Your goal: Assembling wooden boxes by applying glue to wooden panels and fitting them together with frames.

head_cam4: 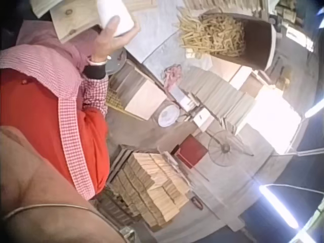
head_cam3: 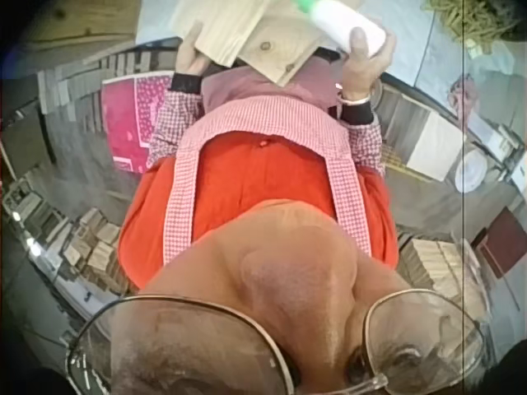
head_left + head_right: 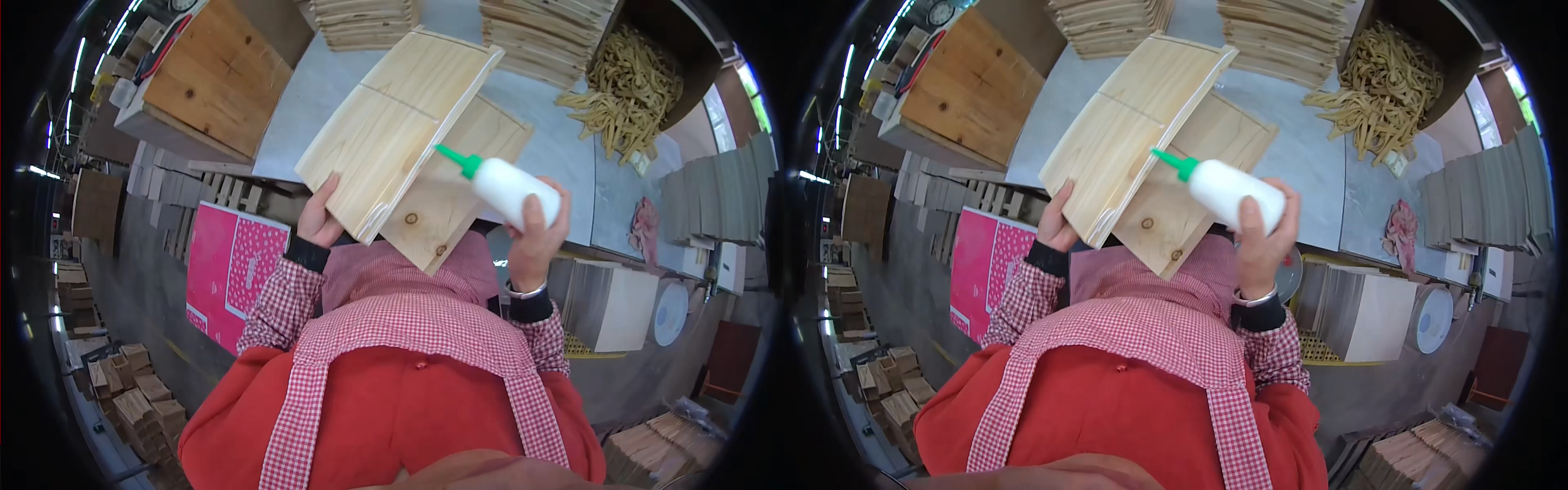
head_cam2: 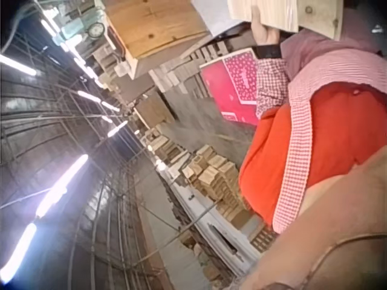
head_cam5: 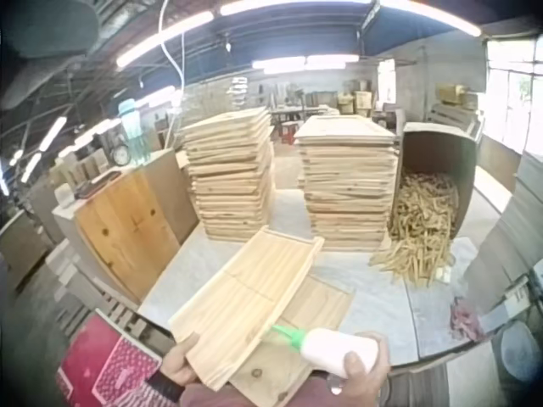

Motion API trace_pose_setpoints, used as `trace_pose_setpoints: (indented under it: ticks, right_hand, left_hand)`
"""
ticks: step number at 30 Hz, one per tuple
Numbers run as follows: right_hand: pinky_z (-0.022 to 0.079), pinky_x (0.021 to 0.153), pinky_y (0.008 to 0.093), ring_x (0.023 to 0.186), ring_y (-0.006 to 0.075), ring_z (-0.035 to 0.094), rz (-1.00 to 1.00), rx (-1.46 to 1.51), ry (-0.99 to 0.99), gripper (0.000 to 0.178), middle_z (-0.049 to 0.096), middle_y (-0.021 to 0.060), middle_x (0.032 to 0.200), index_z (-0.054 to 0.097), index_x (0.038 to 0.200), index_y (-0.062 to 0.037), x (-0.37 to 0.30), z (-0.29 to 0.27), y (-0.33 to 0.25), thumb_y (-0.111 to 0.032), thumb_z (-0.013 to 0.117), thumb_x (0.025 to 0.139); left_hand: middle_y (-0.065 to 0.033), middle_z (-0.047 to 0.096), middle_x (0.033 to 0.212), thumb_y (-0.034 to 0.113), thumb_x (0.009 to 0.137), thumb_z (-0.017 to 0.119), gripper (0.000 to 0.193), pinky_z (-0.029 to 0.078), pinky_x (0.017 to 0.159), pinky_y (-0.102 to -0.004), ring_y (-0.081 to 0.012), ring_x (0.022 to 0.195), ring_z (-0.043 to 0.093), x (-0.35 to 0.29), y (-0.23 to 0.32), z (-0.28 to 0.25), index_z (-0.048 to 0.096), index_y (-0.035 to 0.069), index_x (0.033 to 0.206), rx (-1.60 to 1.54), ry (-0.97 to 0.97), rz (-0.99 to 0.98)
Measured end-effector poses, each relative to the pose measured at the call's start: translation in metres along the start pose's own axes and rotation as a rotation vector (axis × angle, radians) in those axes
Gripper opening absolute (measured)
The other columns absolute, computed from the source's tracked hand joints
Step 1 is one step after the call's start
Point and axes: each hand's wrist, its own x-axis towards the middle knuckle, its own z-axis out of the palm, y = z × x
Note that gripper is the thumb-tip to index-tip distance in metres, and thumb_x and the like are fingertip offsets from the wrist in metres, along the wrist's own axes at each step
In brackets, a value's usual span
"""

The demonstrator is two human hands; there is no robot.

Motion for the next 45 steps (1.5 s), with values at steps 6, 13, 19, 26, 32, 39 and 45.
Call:
trace_pose_setpoints:
  ticks: [6, 13, 19, 26, 32, 39, 45]
  right_hand:
    - [0.046, 0.044, 0.0219, 0.072, 0.0130, 0.058, -0.173, 0.118, 0.249, 0.040, 0.057, 0.0080, 0.096, 0.048, 0.113, -0.0012, 0.062, -0.016, -0.021, -0.023, 0.066, 0.085]
    - [0.043, 0.045, 0.0204, 0.062, 0.0110, 0.055, -0.338, -0.039, 0.380, 0.041, 0.058, 0.0076, 0.090, 0.049, 0.112, -0.0008, 0.109, -0.009, -0.014, -0.029, 0.067, 0.087]
    - [0.044, 0.045, 0.0217, 0.065, 0.0113, 0.056, -0.318, -0.080, 0.298, 0.042, 0.058, 0.0079, 0.092, 0.049, 0.112, -0.0010, 0.106, -0.015, -0.011, -0.029, 0.068, 0.087]
    - [0.041, 0.046, 0.0239, 0.071, 0.0154, 0.057, -0.179, 0.192, 0.424, 0.042, 0.056, 0.0093, 0.093, 0.047, 0.114, -0.0018, 0.059, -0.035, -0.034, -0.036, 0.054, 0.089]
    - [0.037, 0.044, 0.0237, 0.062, 0.0150, 0.052, -0.226, 0.228, 0.508, 0.045, 0.055, 0.0099, 0.089, 0.047, 0.115, -0.0025, 0.038, -0.058, -0.033, -0.039, 0.053, 0.089]
    - [0.036, 0.045, 0.0239, 0.059, 0.0145, 0.049, -0.137, 0.159, 0.512, 0.045, 0.055, 0.0104, 0.088, 0.047, 0.115, -0.0025, 0.030, -0.059, -0.030, -0.039, 0.053, 0.090]
    - [0.038, 0.046, 0.0245, 0.061, 0.0150, 0.052, -0.075, 0.114, 0.504, 0.046, 0.056, 0.0105, 0.089, 0.047, 0.116, -0.0020, 0.029, -0.059, -0.008, -0.039, 0.056, 0.090]
  left_hand:
    - [-0.0186, 0.045, 0.138, 0.015, 0.094, 0.057, 0.055, 0.039, 0.107, -0.0441, -0.0304, 0.126, 0.047, -0.013, 0.015, 0.001, 0.032, 0.000, 0.140, 0.006, -0.023, 0.016]
    - [-0.0198, 0.045, 0.138, 0.016, 0.094, 0.057, 0.056, 0.039, 0.107, -0.0450, -0.0311, 0.126, 0.047, -0.017, 0.013, 0.005, 0.031, -0.001, 0.140, 0.015, -0.044, -0.010]
    - [-0.0205, 0.045, 0.138, 0.017, 0.094, 0.057, 0.056, 0.038, 0.107, -0.0454, -0.0315, 0.127, 0.046, -0.011, 0.013, 0.008, 0.031, -0.001, 0.140, 0.020, -0.049, -0.003]
    - [-0.0205, 0.044, 0.139, 0.021, 0.095, 0.055, 0.054, 0.038, 0.108, -0.0455, -0.0317, 0.127, 0.046, -0.002, 0.021, 0.021, 0.032, -0.001, 0.140, 0.046, -0.112, 0.108]
    - [-0.0184, 0.048, 0.137, 0.022, 0.097, 0.051, 0.049, 0.040, 0.107, -0.0427, -0.0288, 0.125, 0.049, 0.071, 0.077, 0.171, 0.037, 0.000, 0.138, 0.083, -0.348, 0.133]
    - [-0.0147, 0.051, 0.132, 0.021, 0.095, 0.057, 0.041, 0.039, 0.107, -0.0338, -0.0260, 0.124, 0.046, 0.256, 0.076, 0.396, 0.044, 0.009, 0.133, -0.167, -0.732, 0.018]
    - [-0.0128, 0.054, 0.125, 0.025, 0.093, 0.062, 0.044, 0.045, 0.098, -0.0328, -0.0197, 0.119, 0.050, 0.200, 0.064, 0.488, 0.048, 0.000, 0.125, -0.086, 0.591, -0.314]
